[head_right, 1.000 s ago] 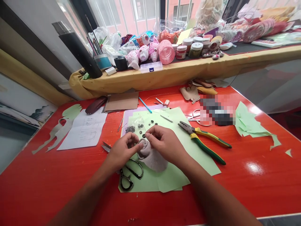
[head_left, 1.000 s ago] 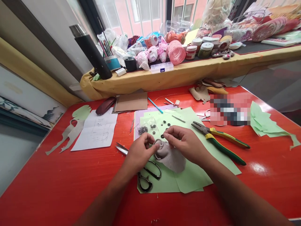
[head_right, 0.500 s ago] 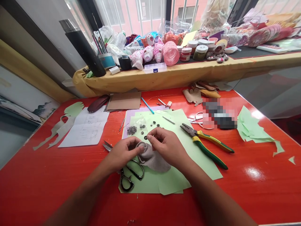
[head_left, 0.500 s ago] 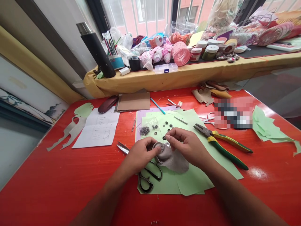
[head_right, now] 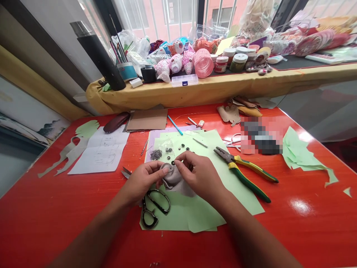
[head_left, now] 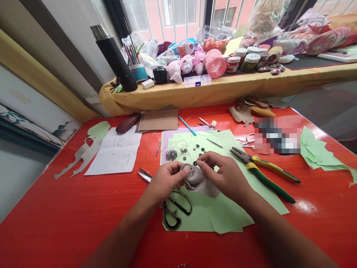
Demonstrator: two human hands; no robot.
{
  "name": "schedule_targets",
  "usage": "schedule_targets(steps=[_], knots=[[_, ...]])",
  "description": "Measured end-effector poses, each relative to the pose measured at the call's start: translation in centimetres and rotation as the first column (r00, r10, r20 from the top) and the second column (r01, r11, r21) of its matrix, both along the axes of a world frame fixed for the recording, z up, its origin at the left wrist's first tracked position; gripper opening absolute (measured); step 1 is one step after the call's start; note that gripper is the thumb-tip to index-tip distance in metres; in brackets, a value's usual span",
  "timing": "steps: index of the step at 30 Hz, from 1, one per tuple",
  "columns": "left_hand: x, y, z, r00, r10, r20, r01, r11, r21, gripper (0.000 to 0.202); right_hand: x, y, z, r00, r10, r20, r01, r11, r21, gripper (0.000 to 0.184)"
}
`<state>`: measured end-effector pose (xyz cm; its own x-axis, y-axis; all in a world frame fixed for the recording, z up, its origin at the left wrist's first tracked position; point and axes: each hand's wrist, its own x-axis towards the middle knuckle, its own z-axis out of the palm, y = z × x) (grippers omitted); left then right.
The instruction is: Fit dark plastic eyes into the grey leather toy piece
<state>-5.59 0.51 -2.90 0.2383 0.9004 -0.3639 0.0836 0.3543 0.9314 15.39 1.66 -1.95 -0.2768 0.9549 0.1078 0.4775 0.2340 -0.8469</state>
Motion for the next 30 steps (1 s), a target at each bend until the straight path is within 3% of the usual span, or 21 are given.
schedule_targets(steps=[4,6,15,30], knots=[[0.05,-0.07,0.38,1.000,0.001,0.019,-0.001,1.000,-0.005,0.044,-0.29,-0.34,-0.50,0.989,0.047,0.139,-0.084,0.958,0.273,0.017],[0.05,-0.02,0.53,0.999,0.016,0.027,-0.016,1.000,-0.002,0.043,-0.36,-0.42,-0.57,0.984,0.063,0.165,-0.117,0.932,0.343,0.018],[-0.12,-0.06,0.16,0.999,0.041,0.036,-0.041,0.999,0.023,0.039,-0.33,-0.42,0.04,0.988,0.053,0.145,-0.071,0.991,0.117,0.019],[-0.10,-0.17,-0.21,0.997,0.009,0.082,-0.011,1.000,0.018,0.037,-0.40,-0.40,0.10,0.980,0.045,0.196,-0.056,0.997,0.052,0.020]])
